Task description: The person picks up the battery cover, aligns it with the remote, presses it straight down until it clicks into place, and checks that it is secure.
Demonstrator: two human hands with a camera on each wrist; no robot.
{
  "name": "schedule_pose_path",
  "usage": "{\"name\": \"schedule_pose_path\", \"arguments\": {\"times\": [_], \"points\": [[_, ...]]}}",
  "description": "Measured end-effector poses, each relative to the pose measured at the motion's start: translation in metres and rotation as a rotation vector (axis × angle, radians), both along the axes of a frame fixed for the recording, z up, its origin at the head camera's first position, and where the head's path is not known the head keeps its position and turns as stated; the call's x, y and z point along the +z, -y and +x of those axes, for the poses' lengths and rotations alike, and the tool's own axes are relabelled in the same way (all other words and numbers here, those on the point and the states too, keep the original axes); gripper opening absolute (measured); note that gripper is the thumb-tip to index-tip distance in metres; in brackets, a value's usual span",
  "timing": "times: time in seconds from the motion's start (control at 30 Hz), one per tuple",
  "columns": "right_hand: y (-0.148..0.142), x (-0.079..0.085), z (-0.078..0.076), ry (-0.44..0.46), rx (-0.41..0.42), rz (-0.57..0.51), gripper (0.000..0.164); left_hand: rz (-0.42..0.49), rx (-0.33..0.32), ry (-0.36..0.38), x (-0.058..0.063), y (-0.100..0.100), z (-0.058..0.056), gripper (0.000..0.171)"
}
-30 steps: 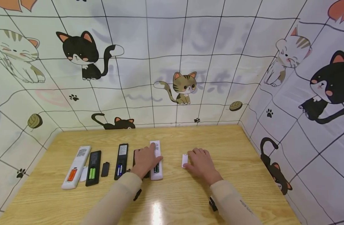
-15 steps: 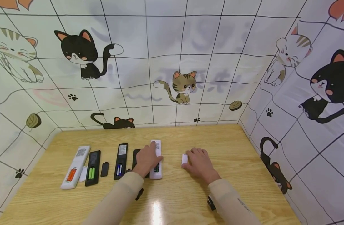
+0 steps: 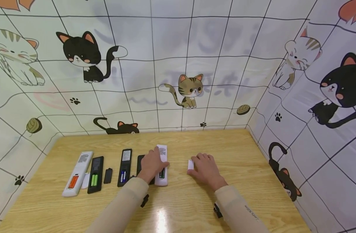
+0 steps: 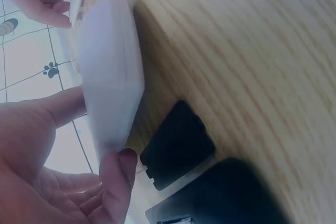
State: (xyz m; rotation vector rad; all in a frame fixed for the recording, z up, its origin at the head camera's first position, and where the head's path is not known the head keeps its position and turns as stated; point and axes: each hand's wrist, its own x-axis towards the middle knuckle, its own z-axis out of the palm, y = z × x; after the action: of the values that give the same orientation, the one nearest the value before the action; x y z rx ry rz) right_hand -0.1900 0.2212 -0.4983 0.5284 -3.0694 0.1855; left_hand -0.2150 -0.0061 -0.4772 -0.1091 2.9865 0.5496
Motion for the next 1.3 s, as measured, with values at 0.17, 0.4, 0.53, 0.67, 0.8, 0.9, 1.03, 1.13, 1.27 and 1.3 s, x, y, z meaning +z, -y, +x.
{"name": "schedule_pose_path", "arguments": {"times": [0.17, 0.4, 0.53, 0.67, 0.8, 0.9, 1.03, 1.13, 1.27, 1.3], "points": [[0.0, 0.0, -0.001, -0.008, 0.001, 0.0, 0.057, 0.054, 0.026, 0.016, 0.002, 0.001, -0.002, 0.072], [0.001, 0.002, -0.002, 0.009, -0.011, 0.019, 0.055, 0.131, 0.035, 0.02, 0.0, 0.004, -0.001, 0.057], [0.001, 0.002, -0.002, 0.015, -0.017, 0.024, 0.054, 0.174, 0.04, 0.005, -0.002, 0.006, -0.001, 0.047], [0.002, 0.001, -0.003, 0.026, -0.02, 0.03, 0.054, 0.194, 0.045, -0.002, -0.006, 0.008, -0.002, 0.045], [0.002, 0.002, -0.004, 0.039, -0.028, 0.024, 0.053, 0.212, 0.049, -0.008, -0.007, 0.01, -0.003, 0.043], [0.003, 0.001, -0.006, 0.036, -0.031, 0.008, 0.051, 0.224, 0.048, -0.011, -0.007, 0.012, -0.003, 0.042], [0.005, 0.0, -0.008, 0.019, -0.035, -0.027, 0.048, 0.253, 0.046, -0.011, -0.006, 0.014, -0.004, 0.045], [0.006, 0.002, -0.009, -0.011, -0.031, -0.051, 0.044, 0.274, 0.044, -0.008, -0.006, 0.015, -0.005, 0.051], [0.007, 0.003, -0.009, -0.066, -0.023, -0.075, 0.036, 0.31, 0.031, -0.002, -0.005, 0.017, -0.006, 0.056], [0.007, 0.004, -0.009, -0.08, -0.021, -0.08, 0.034, 0.32, 0.026, 0.001, -0.004, 0.018, -0.006, 0.057]]}}
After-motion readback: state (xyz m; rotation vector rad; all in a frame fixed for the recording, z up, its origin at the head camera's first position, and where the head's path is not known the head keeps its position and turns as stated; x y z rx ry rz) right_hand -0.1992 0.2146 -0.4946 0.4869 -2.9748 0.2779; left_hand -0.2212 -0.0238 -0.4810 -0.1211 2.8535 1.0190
